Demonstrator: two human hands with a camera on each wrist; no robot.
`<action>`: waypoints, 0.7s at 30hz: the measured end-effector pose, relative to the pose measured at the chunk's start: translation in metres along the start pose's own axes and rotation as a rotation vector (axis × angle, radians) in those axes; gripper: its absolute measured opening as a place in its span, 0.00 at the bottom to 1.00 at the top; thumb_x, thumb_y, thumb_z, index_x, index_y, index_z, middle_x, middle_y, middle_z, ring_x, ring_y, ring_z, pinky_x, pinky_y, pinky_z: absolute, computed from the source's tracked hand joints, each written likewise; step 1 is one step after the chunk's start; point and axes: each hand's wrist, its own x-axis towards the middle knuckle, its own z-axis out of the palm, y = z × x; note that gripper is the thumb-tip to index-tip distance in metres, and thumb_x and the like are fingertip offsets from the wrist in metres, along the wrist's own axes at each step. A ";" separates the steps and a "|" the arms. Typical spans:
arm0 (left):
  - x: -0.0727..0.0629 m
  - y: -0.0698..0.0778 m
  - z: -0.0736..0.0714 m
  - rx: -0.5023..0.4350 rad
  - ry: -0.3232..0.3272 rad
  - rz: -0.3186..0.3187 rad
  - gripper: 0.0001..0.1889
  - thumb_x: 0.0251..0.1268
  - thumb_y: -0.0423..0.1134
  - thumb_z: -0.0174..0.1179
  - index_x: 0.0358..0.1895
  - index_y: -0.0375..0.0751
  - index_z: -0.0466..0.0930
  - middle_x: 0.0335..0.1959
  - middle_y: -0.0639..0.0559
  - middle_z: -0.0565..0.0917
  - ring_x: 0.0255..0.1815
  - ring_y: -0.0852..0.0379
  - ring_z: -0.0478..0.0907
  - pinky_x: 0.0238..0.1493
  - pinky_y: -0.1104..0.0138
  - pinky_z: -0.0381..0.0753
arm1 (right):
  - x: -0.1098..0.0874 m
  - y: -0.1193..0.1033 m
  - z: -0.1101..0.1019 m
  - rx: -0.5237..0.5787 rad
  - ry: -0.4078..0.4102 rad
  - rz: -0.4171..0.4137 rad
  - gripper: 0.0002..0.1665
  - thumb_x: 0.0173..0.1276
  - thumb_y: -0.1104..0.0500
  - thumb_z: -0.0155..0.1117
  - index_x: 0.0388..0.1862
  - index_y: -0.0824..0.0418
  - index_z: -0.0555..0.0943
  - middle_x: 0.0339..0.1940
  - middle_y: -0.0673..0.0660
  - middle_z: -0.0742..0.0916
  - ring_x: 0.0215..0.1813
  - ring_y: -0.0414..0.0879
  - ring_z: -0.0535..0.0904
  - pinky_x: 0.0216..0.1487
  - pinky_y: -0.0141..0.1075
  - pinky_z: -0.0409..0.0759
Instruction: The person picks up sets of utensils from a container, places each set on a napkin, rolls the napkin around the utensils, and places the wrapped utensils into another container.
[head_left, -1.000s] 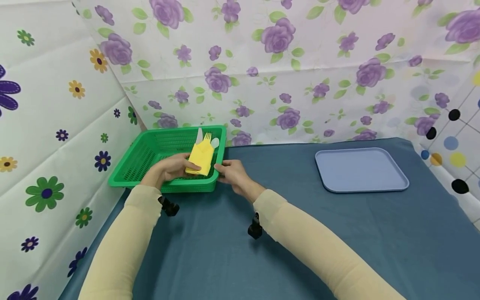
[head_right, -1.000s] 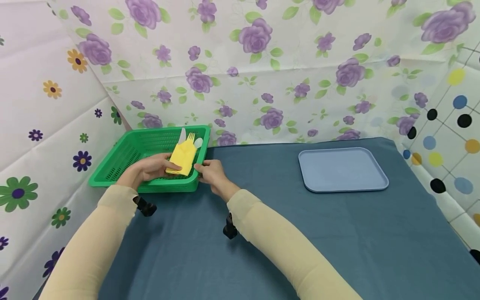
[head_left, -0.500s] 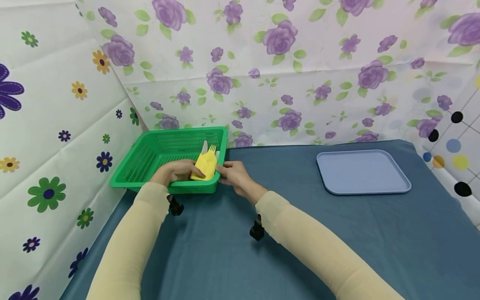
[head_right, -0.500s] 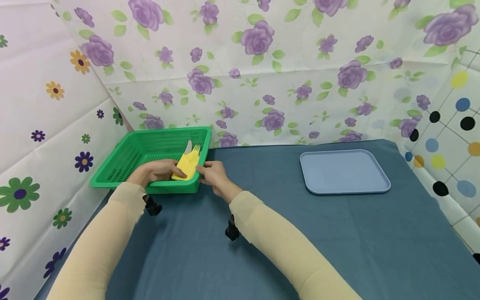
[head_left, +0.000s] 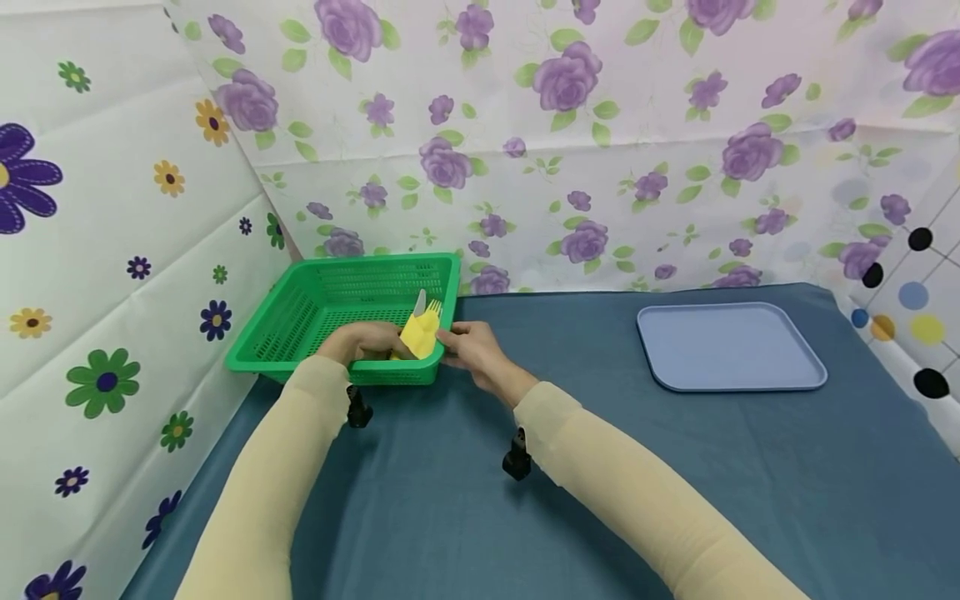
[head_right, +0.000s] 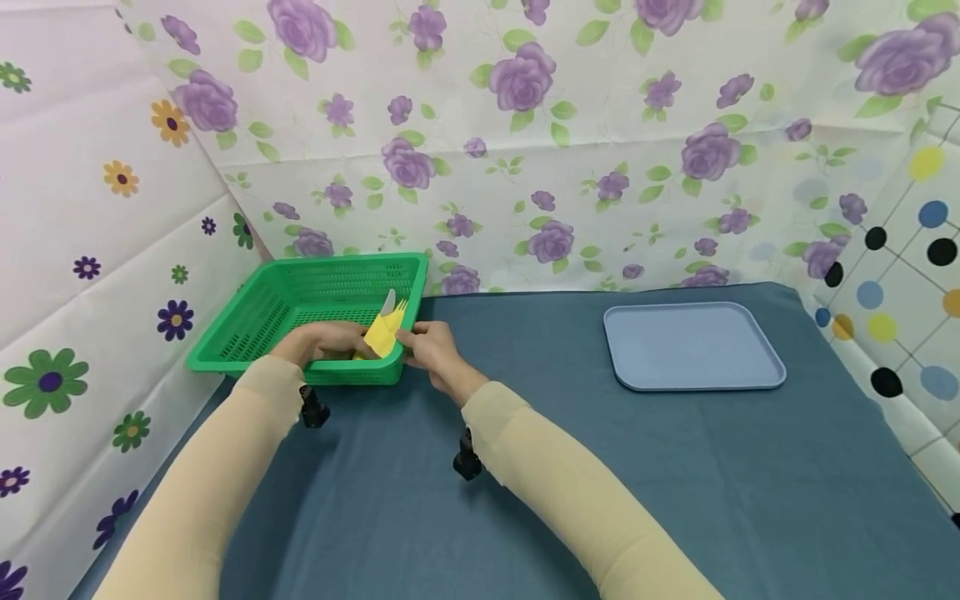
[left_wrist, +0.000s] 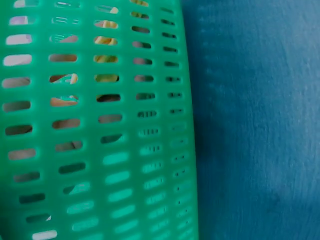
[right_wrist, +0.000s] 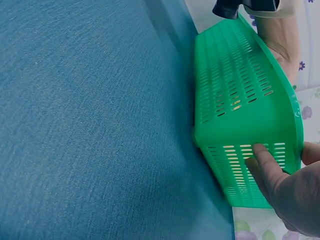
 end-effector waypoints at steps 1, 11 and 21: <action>0.001 0.000 0.000 0.011 -0.009 0.004 0.16 0.79 0.33 0.56 0.62 0.30 0.69 0.51 0.44 0.74 0.50 0.49 0.73 0.54 0.59 0.76 | 0.000 0.000 0.000 0.005 0.000 0.003 0.26 0.83 0.60 0.59 0.74 0.70 0.73 0.65 0.65 0.81 0.67 0.57 0.79 0.65 0.47 0.81; 0.008 0.000 -0.001 0.104 -0.014 0.002 0.12 0.80 0.35 0.55 0.58 0.33 0.70 0.49 0.44 0.72 0.50 0.48 0.71 0.55 0.57 0.71 | 0.001 0.000 0.000 0.037 0.007 0.003 0.26 0.82 0.61 0.59 0.74 0.70 0.73 0.66 0.66 0.81 0.68 0.58 0.79 0.67 0.49 0.80; 0.009 0.000 0.000 0.245 -0.010 0.008 0.13 0.76 0.32 0.54 0.59 0.32 0.71 0.52 0.40 0.73 0.50 0.46 0.69 0.53 0.56 0.69 | 0.001 -0.001 0.000 0.035 0.001 0.010 0.27 0.82 0.60 0.59 0.74 0.70 0.73 0.67 0.66 0.80 0.68 0.57 0.79 0.66 0.47 0.80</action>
